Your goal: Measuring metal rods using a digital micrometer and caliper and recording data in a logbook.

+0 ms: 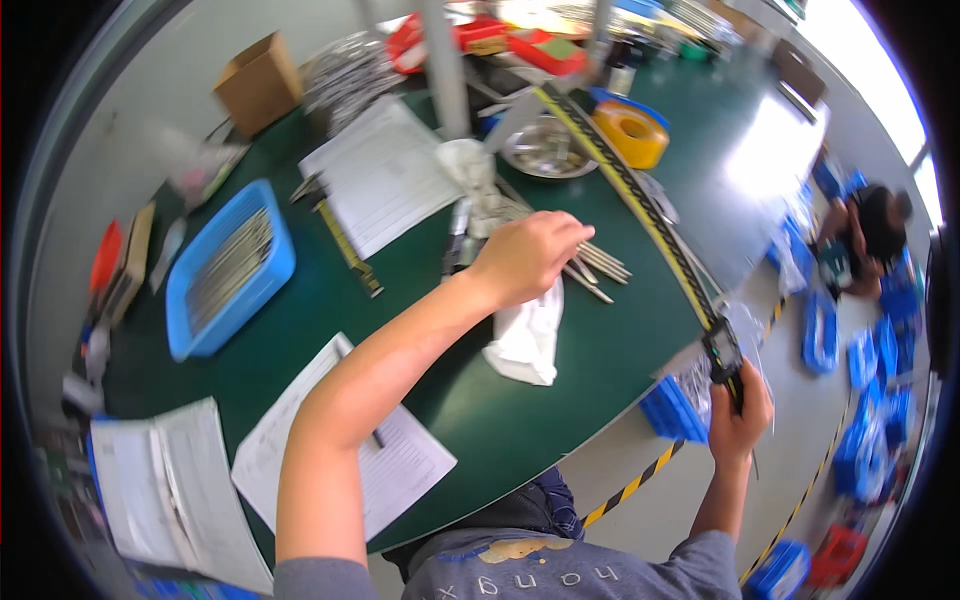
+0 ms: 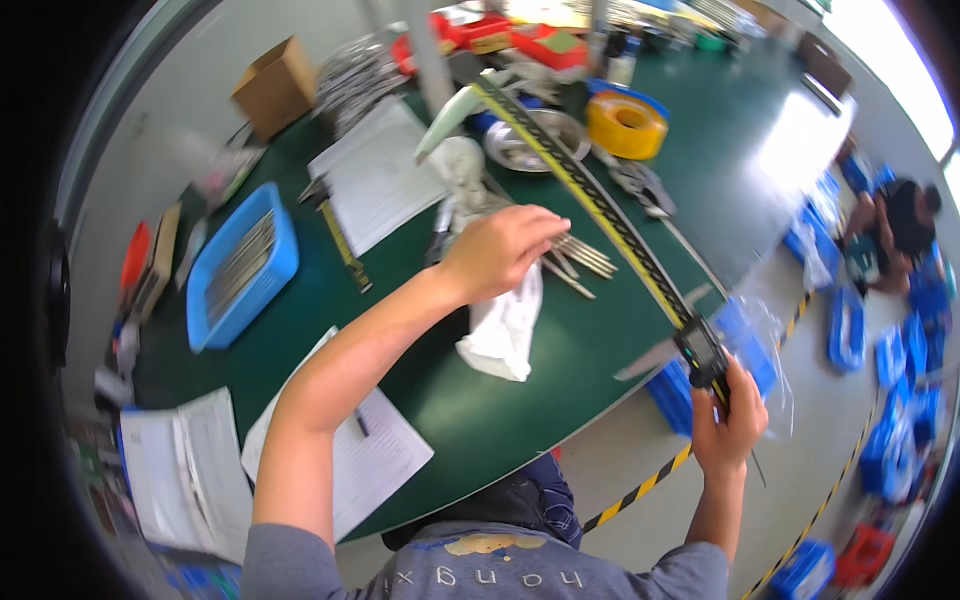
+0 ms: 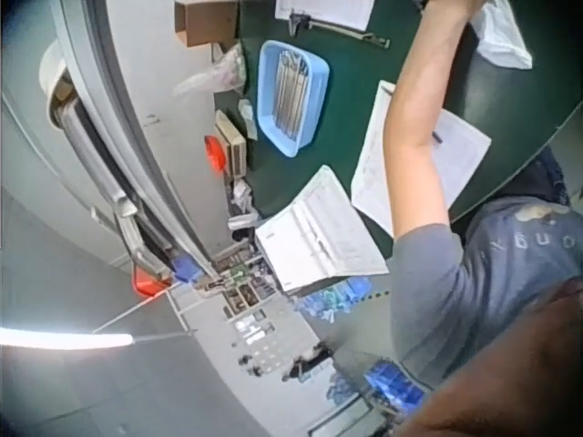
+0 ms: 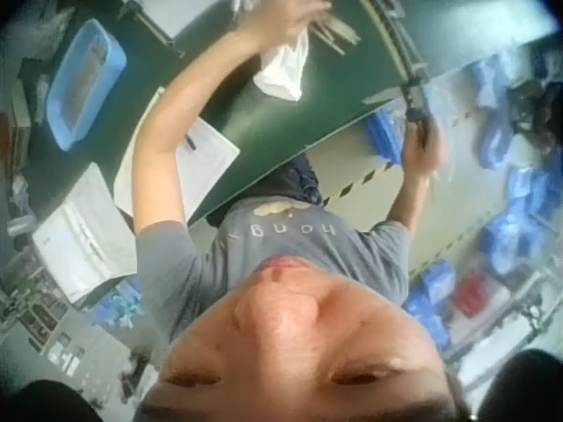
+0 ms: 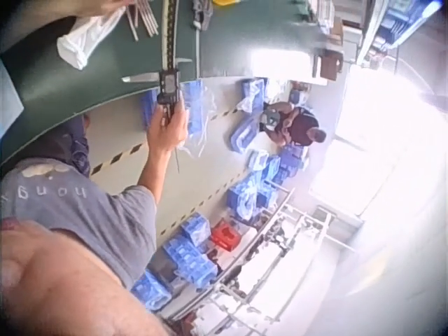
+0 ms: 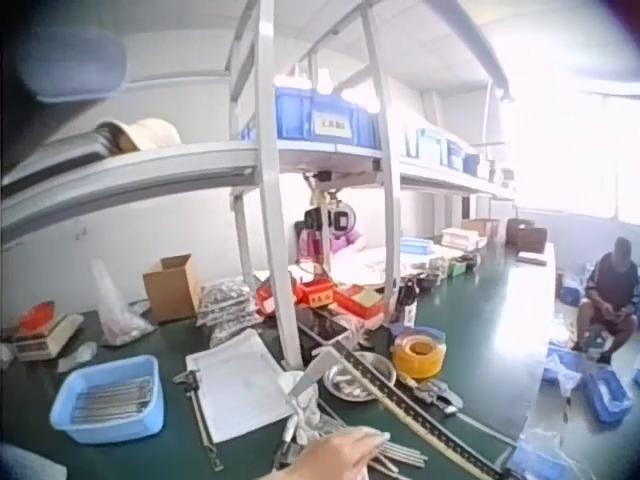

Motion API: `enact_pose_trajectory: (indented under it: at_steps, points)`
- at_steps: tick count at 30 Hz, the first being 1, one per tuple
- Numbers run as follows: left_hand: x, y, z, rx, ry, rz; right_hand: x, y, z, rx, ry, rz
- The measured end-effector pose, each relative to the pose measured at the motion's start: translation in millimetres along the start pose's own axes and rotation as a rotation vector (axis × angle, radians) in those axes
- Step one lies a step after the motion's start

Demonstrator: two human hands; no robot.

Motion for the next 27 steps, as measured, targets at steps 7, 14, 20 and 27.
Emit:
enact_pose_trajectory:
  at_steps: [7, 14, 20, 27]
  points:
    - [-8, 144, -111, -0.312, 0.790, -1.653, 36, -6, 30, 0.125, 0.375, 0.000]
    - [-81, 156, -211, -0.279, 0.930, -1.733, 118, -36, 59, 0.440, 0.688, 0.033]
    - [-127, 138, -245, -0.301, 0.820, -1.960, 201, -57, 65, 0.491, 0.966, 0.177]
    - [-168, 140, -247, -0.562, 0.836, -2.041, 266, -80, 49, 0.470, 1.066, 0.400]
Point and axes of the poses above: each hand's wrist, its own z-axis towards the middle knuckle, its own y-axis out of the back of the hand, x = y × z, the point moved 3 cm from there along z, towards the middle knuckle, and after that the axes turned 6 degrees about -z, right-handed, at the moved point
